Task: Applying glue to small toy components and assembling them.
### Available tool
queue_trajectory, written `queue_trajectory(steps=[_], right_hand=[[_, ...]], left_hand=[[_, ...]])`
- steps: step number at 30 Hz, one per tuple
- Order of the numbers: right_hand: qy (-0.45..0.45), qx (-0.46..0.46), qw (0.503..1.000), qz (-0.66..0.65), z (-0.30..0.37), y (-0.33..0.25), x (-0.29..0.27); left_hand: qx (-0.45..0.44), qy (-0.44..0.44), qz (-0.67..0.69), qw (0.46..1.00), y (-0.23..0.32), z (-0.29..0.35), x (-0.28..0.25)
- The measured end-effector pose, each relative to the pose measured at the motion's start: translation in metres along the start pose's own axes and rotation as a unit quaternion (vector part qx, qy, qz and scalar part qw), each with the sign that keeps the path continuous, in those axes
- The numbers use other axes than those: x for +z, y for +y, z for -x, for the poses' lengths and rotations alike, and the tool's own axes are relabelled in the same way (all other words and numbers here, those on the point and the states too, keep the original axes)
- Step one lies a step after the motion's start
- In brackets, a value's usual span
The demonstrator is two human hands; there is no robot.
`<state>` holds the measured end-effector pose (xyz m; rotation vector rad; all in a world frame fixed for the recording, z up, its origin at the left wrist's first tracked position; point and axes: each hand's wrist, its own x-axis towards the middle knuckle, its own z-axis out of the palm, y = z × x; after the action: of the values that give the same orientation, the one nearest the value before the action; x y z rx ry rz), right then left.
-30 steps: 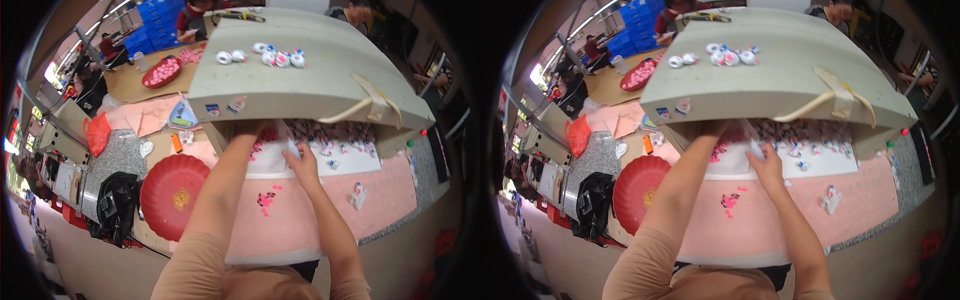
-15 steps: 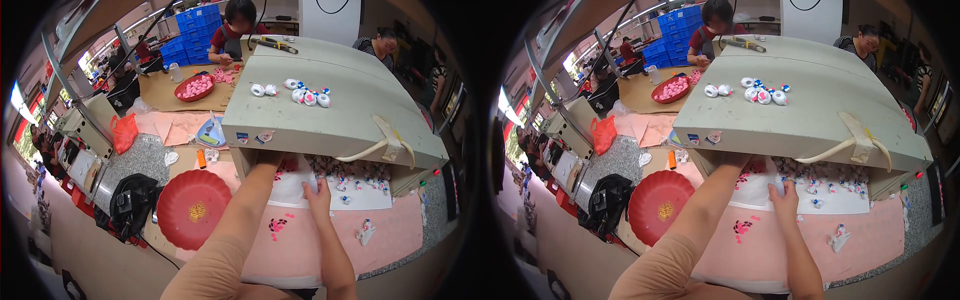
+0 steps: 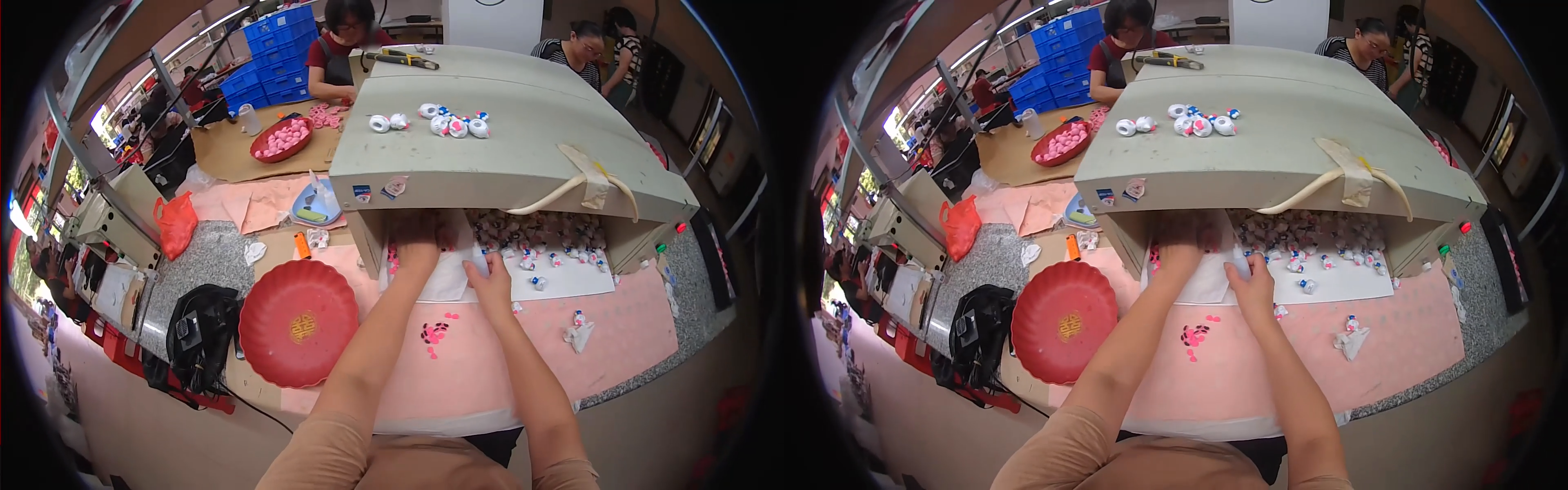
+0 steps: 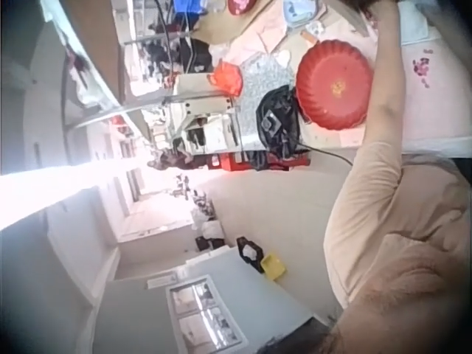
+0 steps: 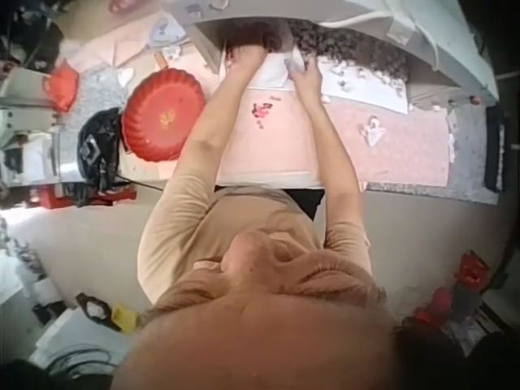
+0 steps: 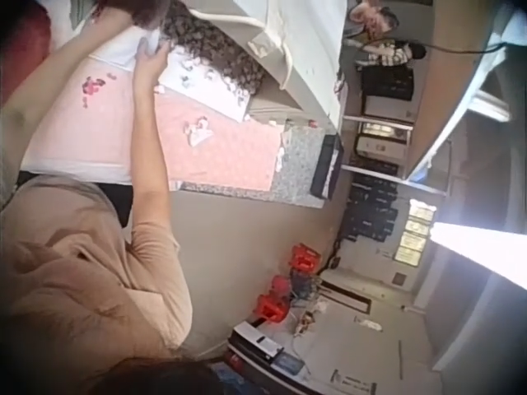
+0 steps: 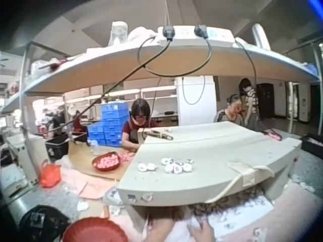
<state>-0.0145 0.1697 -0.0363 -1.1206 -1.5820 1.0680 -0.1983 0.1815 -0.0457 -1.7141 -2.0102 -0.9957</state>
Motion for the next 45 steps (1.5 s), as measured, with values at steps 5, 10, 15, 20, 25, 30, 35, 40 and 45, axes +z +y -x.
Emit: queue_trajectory(steps=[5,10,15,20,25,30,35,40,45], right_hand=[[0.019,0.011,1.0,0.01,0.008,0.011,-0.011],[-0.01,0.004,1.0,0.001,0.016,0.001,0.001],[0.013,0.024,0.998,-0.051,0.003,0.029,-0.02],[0.022,0.021,0.993,-0.117,0.036,-0.013,-0.022],[-0.022,0.077,0.988,-0.128,0.097,-0.017,-0.049],[0.083,0.055,0.989,-0.111,0.141,-0.017,-0.095],[0.241,0.069,0.968,-0.002,0.131,-0.006,-0.164],[0.274,0.038,0.958,0.072,0.11,0.026,-0.188],[0.284,-0.052,0.953,0.088,0.091,0.013,-0.179]], left_hand=[[0.025,0.047,0.063,0.997,0.024,0.006,-0.014],[-0.014,-0.058,0.006,0.998,-0.001,-0.007,-0.022],[-0.162,-0.223,0.058,0.96,0.044,0.005,-0.045],[-0.11,-0.031,0.213,0.97,0.047,0.064,-0.09],[-0.077,-0.144,0.344,0.925,0.062,0.115,-0.103],[-0.178,-0.185,0.467,0.846,0.055,0.135,-0.102],[-0.006,-0.164,0.369,0.915,0.088,0.104,-0.105],[0.1,-0.215,0.368,0.899,0.147,0.071,-0.052],[-0.029,-0.137,0.319,0.937,0.133,0.009,0.01]])
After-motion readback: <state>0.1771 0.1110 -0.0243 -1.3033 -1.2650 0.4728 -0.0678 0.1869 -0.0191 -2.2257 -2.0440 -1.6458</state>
